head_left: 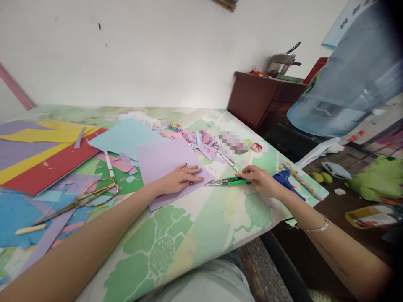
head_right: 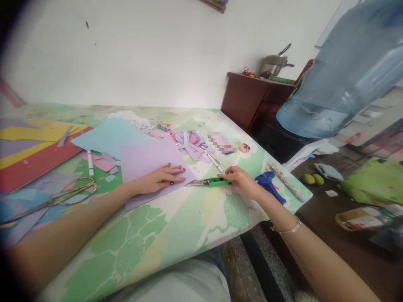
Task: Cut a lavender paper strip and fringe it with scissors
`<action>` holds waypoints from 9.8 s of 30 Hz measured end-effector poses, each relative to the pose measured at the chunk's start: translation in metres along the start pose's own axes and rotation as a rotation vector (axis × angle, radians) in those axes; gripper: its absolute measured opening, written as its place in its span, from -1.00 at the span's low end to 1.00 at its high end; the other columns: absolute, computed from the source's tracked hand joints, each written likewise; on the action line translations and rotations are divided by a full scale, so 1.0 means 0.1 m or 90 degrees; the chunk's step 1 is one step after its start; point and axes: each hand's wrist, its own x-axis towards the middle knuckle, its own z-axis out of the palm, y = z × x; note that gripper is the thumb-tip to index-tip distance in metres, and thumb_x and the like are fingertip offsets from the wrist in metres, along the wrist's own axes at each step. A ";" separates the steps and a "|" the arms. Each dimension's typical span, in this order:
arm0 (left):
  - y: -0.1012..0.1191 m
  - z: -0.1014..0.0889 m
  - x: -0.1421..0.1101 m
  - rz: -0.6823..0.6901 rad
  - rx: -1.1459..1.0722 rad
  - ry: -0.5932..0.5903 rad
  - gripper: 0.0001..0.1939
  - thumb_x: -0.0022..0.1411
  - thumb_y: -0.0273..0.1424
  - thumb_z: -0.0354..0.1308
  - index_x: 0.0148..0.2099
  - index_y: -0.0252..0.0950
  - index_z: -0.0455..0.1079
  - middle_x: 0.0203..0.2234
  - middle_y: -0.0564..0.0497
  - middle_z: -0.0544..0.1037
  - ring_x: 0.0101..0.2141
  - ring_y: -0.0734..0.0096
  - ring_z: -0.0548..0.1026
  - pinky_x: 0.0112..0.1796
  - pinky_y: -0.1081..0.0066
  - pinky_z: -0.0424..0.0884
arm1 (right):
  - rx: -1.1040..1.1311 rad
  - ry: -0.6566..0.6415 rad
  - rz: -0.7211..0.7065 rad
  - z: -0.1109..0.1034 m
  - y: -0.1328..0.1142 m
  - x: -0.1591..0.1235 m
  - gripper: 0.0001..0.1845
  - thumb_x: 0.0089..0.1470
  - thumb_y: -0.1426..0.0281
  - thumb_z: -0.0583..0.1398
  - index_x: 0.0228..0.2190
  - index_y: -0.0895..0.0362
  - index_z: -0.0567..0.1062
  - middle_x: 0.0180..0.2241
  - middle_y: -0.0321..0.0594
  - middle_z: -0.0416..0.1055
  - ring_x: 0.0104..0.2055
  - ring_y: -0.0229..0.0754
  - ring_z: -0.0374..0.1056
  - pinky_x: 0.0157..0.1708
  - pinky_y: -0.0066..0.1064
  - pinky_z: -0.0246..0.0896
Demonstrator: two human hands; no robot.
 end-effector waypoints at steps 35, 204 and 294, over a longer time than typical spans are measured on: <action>0.02 0.00 0.00 0.003 0.047 -0.011 -0.49 0.22 -0.58 -0.11 0.17 -0.08 0.24 0.24 0.02 0.13 0.24 0.35 0.02 0.19 0.08 -0.20 | -0.007 -0.033 -0.045 0.04 -0.31 0.20 -0.27 -0.22 0.76 -0.02 -0.04 0.05 0.49 -0.27 -0.09 0.31 -0.28 -0.11 0.28 -0.32 -0.30 0.26; 0.40 -0.53 -0.88 -0.344 -0.316 0.537 -0.79 -0.07 -0.25 0.25 -0.46 -0.29 0.42 -0.57 0.09 0.44 -0.55 0.47 0.35 -0.54 0.51 0.25 | -0.084 0.223 0.033 0.25 -0.89 0.43 -0.61 0.14 0.49 0.03 0.01 0.12 0.35 -0.14 0.04 0.36 -0.11 0.05 0.28 -0.20 -0.12 0.25; 0.82 -0.07 -0.64 0.302 0.587 0.500 -0.80 0.18 -0.60 0.00 -0.45 -0.42 0.39 -0.48 -0.23 0.51 -0.39 0.23 0.46 -0.45 0.27 0.45 | 0.850 0.017 0.398 0.74 -2.04 0.43 -0.54 -0.19 0.05 0.28 -0.65 0.16 0.27 -0.83 -0.48 0.05 -0.85 -0.46 -0.07 -0.89 -0.60 -0.19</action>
